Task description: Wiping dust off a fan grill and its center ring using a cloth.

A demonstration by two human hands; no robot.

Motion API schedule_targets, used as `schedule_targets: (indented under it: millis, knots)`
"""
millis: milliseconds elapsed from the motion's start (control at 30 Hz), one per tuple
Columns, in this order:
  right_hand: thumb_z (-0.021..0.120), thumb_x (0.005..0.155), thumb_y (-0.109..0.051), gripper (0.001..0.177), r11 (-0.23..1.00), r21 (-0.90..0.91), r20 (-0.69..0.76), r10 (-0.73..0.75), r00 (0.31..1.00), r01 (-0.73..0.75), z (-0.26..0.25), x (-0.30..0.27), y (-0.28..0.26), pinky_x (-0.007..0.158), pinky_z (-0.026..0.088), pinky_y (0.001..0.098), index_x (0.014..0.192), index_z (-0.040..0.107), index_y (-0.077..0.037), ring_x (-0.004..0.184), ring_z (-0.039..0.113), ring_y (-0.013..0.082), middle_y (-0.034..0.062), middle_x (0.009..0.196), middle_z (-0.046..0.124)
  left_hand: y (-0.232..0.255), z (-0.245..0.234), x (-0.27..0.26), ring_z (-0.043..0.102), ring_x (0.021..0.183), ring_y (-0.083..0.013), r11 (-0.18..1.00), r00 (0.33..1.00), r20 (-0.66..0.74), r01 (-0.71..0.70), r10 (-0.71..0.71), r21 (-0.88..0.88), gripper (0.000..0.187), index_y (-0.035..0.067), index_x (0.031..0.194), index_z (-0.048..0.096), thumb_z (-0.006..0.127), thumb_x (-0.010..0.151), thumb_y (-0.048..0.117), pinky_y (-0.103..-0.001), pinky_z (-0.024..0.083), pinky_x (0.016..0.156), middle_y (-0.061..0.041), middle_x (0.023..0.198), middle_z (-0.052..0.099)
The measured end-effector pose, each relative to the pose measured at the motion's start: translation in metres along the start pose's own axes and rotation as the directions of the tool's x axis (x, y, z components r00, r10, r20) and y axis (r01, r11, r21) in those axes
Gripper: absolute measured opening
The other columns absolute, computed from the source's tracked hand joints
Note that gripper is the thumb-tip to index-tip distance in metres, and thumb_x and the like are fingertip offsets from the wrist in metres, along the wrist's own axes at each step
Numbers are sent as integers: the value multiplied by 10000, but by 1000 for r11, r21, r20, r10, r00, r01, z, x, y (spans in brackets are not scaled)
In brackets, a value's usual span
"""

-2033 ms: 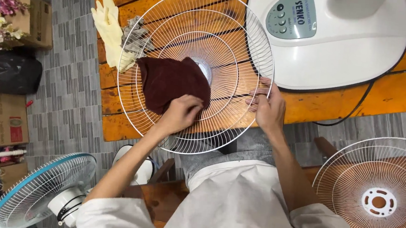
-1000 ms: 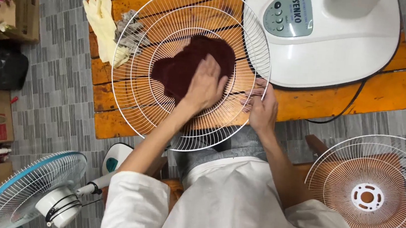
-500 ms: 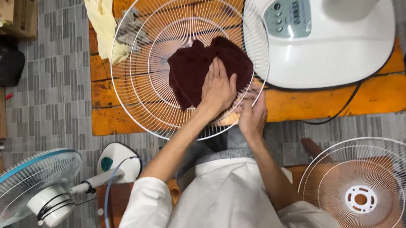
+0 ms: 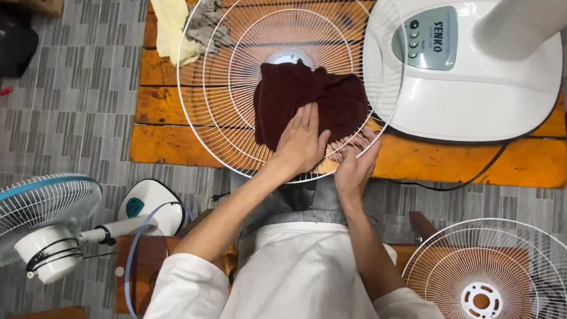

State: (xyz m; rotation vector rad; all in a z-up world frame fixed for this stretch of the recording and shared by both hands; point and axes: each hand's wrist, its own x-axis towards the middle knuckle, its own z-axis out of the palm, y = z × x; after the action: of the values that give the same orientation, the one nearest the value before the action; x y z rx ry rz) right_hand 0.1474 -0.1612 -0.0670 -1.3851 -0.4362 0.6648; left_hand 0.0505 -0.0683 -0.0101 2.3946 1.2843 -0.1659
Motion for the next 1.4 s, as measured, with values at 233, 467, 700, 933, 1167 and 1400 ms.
schedule_targets:
  millis: [233,467,700,933,1167,1400]
  knots:
    - [456,771,21,555,997,78,-58,5,998,-1,3,1,-1,530,637,314,1321,511,-27,678,680,222,162,944,651,-17,-5,-41,443,1393,-450,983,989,-35,-147,144,-106,619,-106,1451,426,475,994,308,-509,364,1149,-343,1459,469]
    - [439,760,49,609,998,-34,74,-49,996,52,-7,8,-1,553,630,341,1358,514,-37,693,664,215,170,985,658,5,-29,-37,245,1512,-380,994,992,90,-88,93,-58,688,-56,1559,240,324,1060,410,-480,191,1235,-284,1611,255]
    - [412,801,81,576,992,77,36,-101,994,99,2,5,-4,541,646,313,1358,514,-21,675,662,190,166,941,657,8,-24,-35,224,1502,-462,990,999,-32,-9,5,-141,744,-130,1529,235,375,1043,415,-527,218,1223,-353,1598,221]
    - [434,791,77,609,990,128,65,-70,995,61,3,6,2,532,666,339,1383,513,-42,661,695,219,184,927,667,-11,-8,-51,360,1459,-408,995,997,-38,64,-67,-77,712,-73,1528,314,396,1032,432,-515,297,1182,-294,1549,386]
    - [424,786,90,611,987,48,18,-157,987,156,9,3,6,509,627,292,1379,528,-20,643,685,187,188,983,677,-38,8,-59,418,1423,-410,998,981,-186,-47,53,35,733,-85,1490,378,420,1018,475,-475,295,1179,-306,1509,435]
    - [445,764,74,615,983,10,120,-184,976,184,4,6,4,524,600,272,1367,541,0,638,651,132,168,954,691,-77,-10,-69,508,1365,-336,979,997,-66,-22,36,204,821,-24,1537,328,297,1015,608,-461,369,1128,-248,1459,520]
